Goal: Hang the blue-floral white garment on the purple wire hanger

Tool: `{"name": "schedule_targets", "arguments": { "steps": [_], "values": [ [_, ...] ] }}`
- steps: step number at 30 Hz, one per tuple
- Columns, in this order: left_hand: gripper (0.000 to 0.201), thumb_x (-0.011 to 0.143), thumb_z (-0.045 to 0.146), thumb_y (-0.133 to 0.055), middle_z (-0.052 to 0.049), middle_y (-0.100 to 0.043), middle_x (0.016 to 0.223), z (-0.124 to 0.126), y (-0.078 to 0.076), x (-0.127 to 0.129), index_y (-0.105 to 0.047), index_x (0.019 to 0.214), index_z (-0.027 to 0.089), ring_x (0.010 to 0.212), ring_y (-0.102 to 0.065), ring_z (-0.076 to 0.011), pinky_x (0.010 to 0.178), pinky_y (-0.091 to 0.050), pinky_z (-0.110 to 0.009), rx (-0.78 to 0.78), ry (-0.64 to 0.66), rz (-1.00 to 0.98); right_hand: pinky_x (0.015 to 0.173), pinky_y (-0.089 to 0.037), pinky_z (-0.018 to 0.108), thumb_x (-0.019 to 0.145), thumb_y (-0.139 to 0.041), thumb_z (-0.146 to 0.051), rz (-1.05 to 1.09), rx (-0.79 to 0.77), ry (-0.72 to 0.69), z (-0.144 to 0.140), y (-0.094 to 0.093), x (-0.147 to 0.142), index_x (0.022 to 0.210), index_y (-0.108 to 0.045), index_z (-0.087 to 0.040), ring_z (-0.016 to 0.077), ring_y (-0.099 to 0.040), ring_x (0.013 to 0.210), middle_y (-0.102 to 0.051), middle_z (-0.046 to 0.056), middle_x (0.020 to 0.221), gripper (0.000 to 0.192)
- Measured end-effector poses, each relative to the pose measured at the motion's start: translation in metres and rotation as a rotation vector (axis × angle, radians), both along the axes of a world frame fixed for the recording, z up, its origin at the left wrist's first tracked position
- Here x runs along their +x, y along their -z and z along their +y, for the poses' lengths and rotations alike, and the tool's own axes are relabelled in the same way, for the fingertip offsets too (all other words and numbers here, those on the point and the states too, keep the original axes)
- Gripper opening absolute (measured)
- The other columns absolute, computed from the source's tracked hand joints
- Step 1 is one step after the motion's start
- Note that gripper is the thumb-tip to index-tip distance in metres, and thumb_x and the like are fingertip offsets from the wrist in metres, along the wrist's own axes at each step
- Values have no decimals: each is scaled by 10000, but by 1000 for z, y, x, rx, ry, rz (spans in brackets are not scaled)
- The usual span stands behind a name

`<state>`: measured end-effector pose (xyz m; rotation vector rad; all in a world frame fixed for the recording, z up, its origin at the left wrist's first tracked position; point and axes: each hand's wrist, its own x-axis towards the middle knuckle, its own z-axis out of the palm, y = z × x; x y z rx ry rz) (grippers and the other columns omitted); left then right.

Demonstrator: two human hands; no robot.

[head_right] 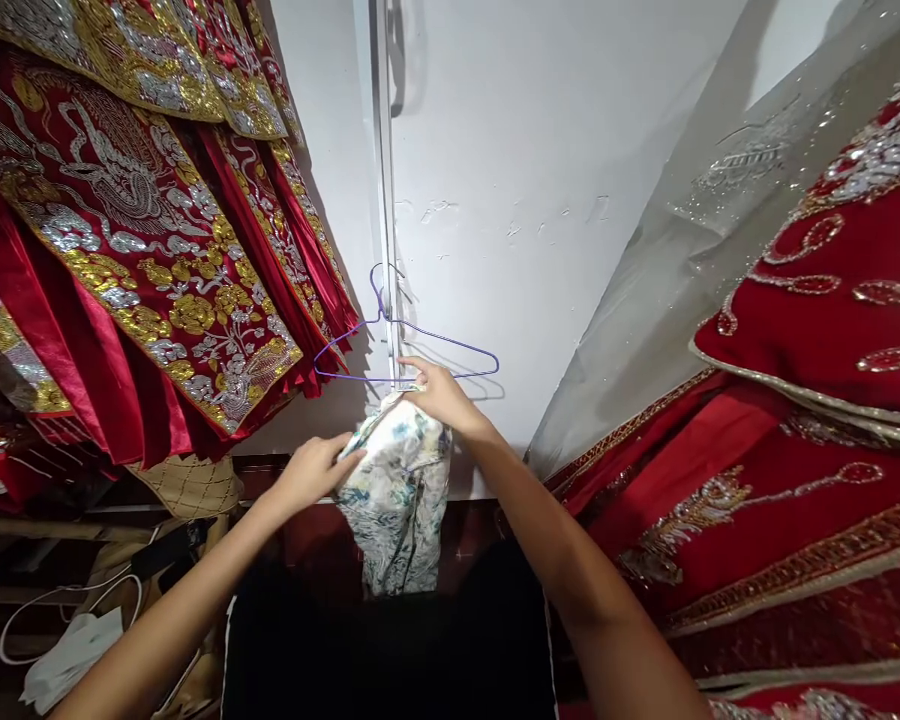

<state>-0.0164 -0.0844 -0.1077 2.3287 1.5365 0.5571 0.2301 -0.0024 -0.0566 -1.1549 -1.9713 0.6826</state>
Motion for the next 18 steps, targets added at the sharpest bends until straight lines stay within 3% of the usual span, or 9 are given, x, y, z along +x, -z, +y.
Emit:
{"name": "schedule_targets", "arguments": {
  "steps": [2,6,8,12,15,18],
  "values": [
    [400,914,554,-468,-76,-639,701,4,0,-17,-638,766,224,758,-637,-278,741,-424,-325,-9,-67,75,925,-467,356,739,-606,-183,28,36,140,15,19,9,1205,-696,-206,252,-645,1015,-707,81,1135,476],
    [400,793,505,-658,-73,-584,547,10,2,-56,-576,512,233,672,-638,-285,734,-433,-329,-186,-123,48,895,-482,341,738,-503,-149,119,57,159,30,42,34,1012,-760,-182,260,-656,1016,-744,75,1060,377],
    [405,769,468,-691,-65,-562,508,13,2,-71,-561,465,234,629,-622,-270,731,-433,-326,-192,-164,-8,835,-492,330,721,-504,-147,131,60,136,31,41,46,976,-761,-184,252,-668,941,-754,59,997,363],
    [306,809,412,-650,-57,-585,538,32,-11,-81,-618,564,232,637,-619,-258,746,-437,-320,38,-325,-163,738,-478,308,720,-527,-165,88,53,101,28,29,56,940,-761,-186,238,-662,834,-752,50,921,323],
    [262,863,379,-575,-51,-600,545,58,-20,-78,-645,669,218,638,-631,-249,740,-452,-310,118,-383,-339,698,-457,296,736,-528,-180,66,60,99,24,22,54,899,-756,-192,232,-653,807,-743,43,881,281],
    [233,863,338,-556,-53,-623,584,88,-16,-72,-643,709,187,649,-650,-234,711,-485,-301,96,-411,-593,691,-446,292,765,-555,-230,67,56,87,17,20,52,851,-742,-197,223,-637,784,-726,34,822,208]
  ]
}}
